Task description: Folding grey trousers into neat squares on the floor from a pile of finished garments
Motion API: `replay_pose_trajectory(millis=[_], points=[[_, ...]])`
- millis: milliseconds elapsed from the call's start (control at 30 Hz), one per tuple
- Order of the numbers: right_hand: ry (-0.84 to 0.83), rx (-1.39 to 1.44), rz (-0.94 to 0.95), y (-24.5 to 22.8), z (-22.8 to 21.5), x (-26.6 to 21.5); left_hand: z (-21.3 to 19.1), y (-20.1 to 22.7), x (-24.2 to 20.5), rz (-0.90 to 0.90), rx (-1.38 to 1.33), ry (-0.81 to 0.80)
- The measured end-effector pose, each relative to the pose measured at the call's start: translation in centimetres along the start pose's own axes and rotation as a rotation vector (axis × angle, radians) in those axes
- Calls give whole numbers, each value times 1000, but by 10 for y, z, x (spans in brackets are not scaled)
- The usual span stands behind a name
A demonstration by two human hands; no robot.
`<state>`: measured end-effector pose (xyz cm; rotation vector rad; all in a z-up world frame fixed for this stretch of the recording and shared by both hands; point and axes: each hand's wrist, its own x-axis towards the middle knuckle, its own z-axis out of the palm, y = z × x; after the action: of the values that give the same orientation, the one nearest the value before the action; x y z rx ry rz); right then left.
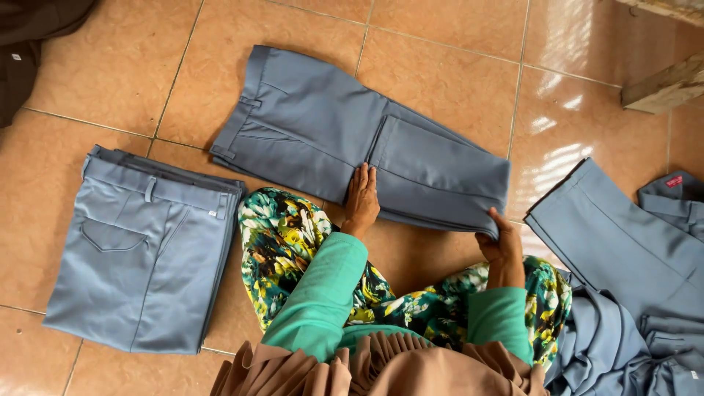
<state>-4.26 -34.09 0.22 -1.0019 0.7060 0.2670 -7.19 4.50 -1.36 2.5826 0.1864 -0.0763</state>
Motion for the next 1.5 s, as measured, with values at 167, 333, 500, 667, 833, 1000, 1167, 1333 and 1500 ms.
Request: replay_pose_trajectory(millis=[167,333,500,667,833,1000,1167,1333,1500], points=[[-122,3,-214,-72,106,-160,45,20,14,95,-184,-12],[-68,30,-467,-107,99,-164,88,84,-3,230,-426,-4],[-102,-32,-592,-129,149,-174,46,118,-91,-41,-1045,-141],[-193,-128,-621,-92,225,-129,8,131,-146,-139,-1319,22],[-375,-469,-552,-15,304,-125,73,101,-136,-565,-1633,-7],[-155,-1301,-775,51,244,-67,85,83,-127,-899,-1824,-242],[-10,-1788,-562,87,166,-71,145,97,-109,-873,-1603,-326],[-62,-1881,-632,49,129,-87,138,108,-95,-597,-1285,-668],[-66,-2007,-649,20,95,-63,-21,67,-33,-183,-176,342]])
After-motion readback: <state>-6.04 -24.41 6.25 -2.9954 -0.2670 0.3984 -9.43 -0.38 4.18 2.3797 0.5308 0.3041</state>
